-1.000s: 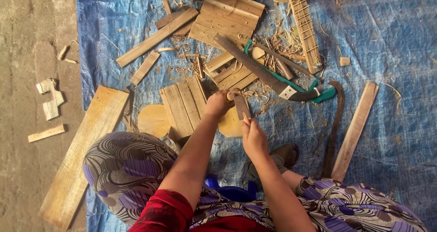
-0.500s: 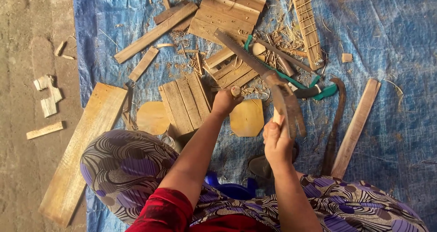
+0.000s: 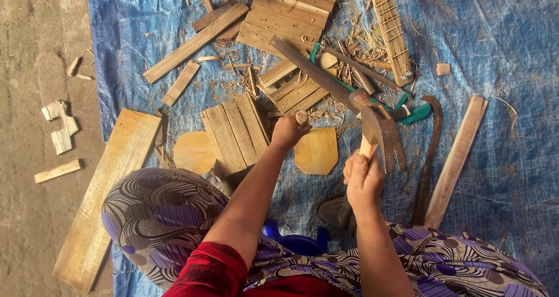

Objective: Shaping and hammering wooden components to repair or construct a stringed instrument.

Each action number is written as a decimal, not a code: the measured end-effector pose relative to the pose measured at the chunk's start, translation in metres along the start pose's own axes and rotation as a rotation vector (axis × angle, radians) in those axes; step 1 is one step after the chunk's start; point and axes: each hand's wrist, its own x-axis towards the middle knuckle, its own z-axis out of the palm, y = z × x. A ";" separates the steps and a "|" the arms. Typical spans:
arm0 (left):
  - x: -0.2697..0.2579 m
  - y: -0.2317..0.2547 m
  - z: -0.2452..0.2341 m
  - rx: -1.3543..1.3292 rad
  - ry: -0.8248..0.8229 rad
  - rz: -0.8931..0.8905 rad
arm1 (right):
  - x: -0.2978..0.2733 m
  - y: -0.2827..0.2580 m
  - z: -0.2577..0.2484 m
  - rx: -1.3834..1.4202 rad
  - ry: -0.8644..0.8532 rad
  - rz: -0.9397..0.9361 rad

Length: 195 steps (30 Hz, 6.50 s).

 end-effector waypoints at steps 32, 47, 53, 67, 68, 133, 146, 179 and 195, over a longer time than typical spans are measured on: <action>-0.011 -0.008 0.019 0.164 -0.084 0.111 | -0.032 0.010 0.034 -0.507 -0.038 0.052; 0.000 -0.007 0.012 0.067 -0.093 -0.052 | -0.037 0.057 0.022 -0.470 -0.107 0.352; 0.002 -0.015 0.001 -0.211 -0.013 -0.321 | -0.024 0.043 0.017 -0.244 -0.100 0.448; -0.004 -0.015 -0.011 -0.247 -0.035 -0.375 | -0.074 0.276 0.011 -0.387 -0.415 1.087; 0.000 -0.024 -0.005 -0.279 -0.016 -0.396 | -0.069 0.256 0.012 -0.359 -0.419 1.111; 0.004 0.004 0.024 0.315 -0.091 -0.019 | -0.011 -0.004 0.024 -0.152 -0.044 -0.033; 0.013 -0.004 0.035 0.390 -0.082 0.029 | 0.009 -0.042 0.043 -0.361 -0.007 -0.083; -0.003 0.002 0.020 0.358 -0.123 -0.001 | -0.042 0.053 0.031 -0.602 0.100 -0.195; 0.006 0.134 -0.163 -0.051 -0.224 0.015 | -0.038 0.100 0.036 -0.544 -0.243 0.517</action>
